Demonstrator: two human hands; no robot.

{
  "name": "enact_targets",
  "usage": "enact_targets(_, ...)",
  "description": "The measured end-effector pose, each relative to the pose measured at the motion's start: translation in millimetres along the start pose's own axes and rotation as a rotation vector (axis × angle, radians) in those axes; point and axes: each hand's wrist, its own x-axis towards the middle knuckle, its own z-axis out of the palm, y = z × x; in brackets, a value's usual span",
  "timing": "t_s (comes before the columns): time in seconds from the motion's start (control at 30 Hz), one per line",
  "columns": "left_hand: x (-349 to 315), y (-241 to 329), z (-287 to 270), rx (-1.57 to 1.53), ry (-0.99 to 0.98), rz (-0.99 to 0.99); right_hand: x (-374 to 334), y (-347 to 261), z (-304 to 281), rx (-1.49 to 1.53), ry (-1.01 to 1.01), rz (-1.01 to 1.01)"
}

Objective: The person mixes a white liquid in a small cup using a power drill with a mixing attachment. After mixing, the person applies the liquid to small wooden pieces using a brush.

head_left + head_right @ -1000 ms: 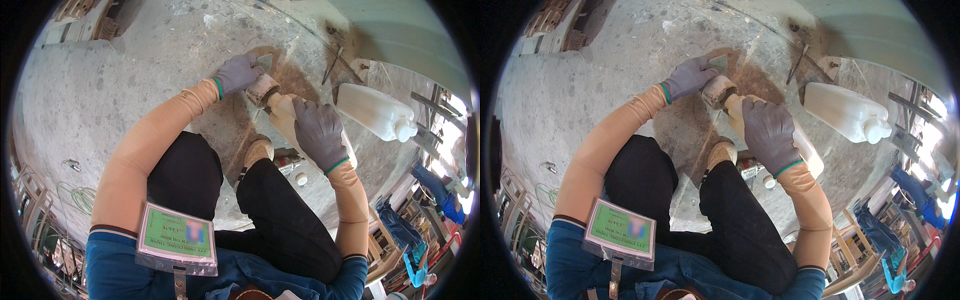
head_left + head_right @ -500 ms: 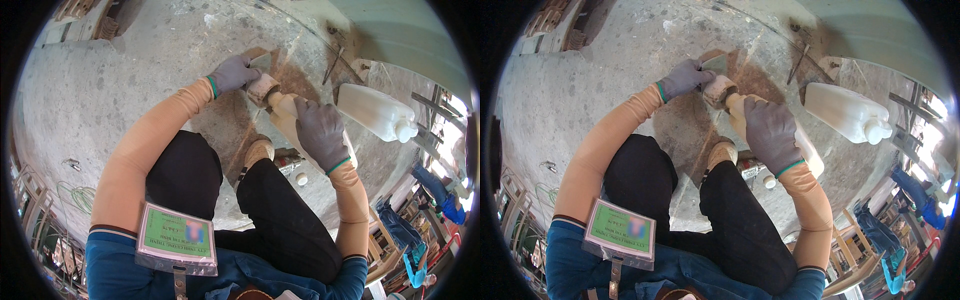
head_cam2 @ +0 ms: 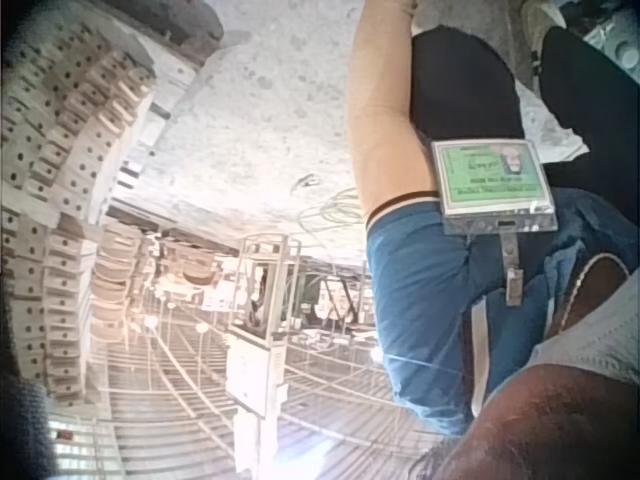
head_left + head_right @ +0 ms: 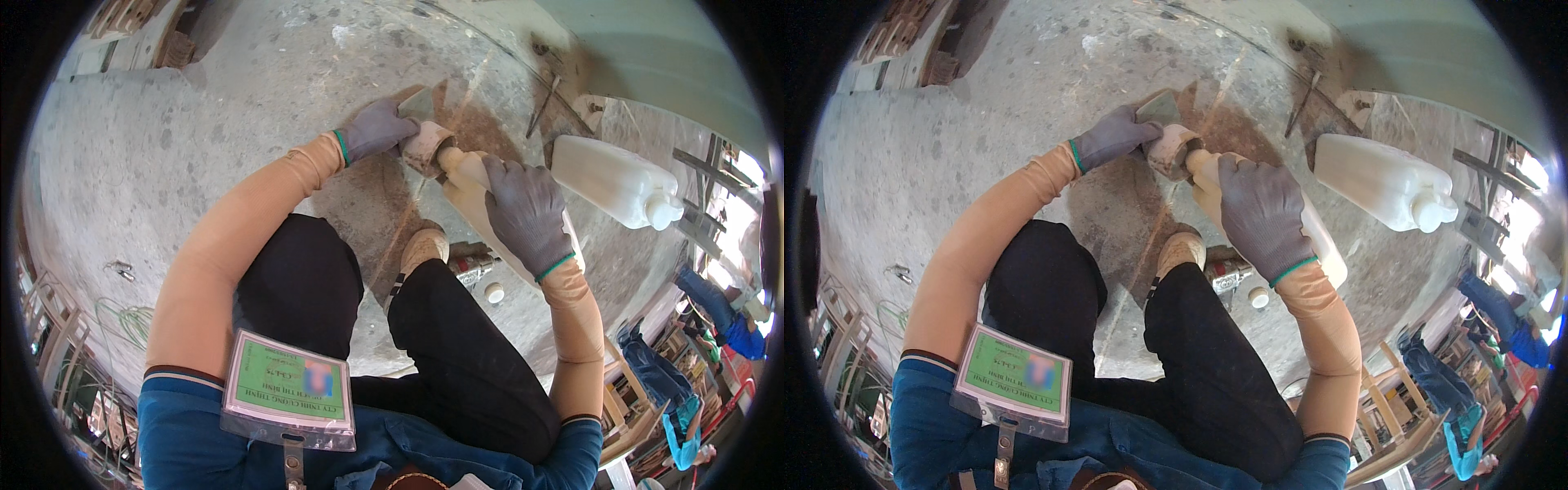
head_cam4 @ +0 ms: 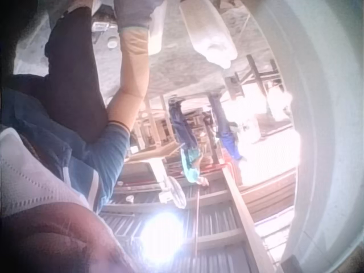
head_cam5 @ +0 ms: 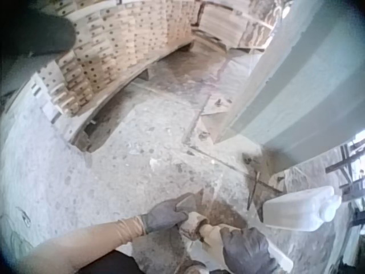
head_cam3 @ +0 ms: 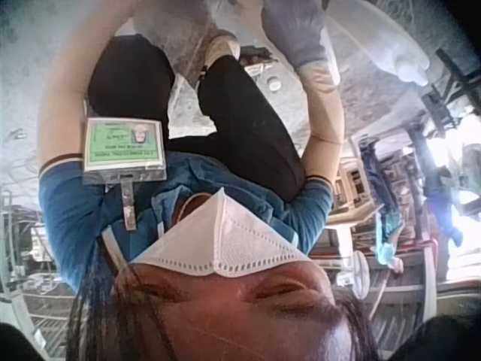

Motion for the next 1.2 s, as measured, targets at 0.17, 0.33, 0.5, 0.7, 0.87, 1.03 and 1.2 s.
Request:
enact_targets(0.17,0,8,6,0.115,-0.007,-0.014,-3,5,1,-0.018,-0.027,0.007)
enact_targets(0.33,2,6,5,0.213,-0.024,-0.074,-3,5,-2,0.012,-0.026,0.023)
enact_targets(0.5,1,-7,8,0.17,0.085,0.089,1,4,-5,0.036,-0.014,-0.006)
enact_targets(0.7,-14,42,23,0.524,0.126,0.047,-7,10,-1,0.045,0.01,0.017)
enact_targets(0.87,-14,29,24,0.326,0.189,-0.017,-3,9,-6,0.031,0.005,0.012)
enact_targets(1.03,-20,43,23,0.505,0.133,-0.046,-6,14,-5,0.042,0.026,0.033)
enact_targets(1.2,-34,56,22,0.54,0.093,0.116,-13,17,-8,0.082,0.03,0.064)
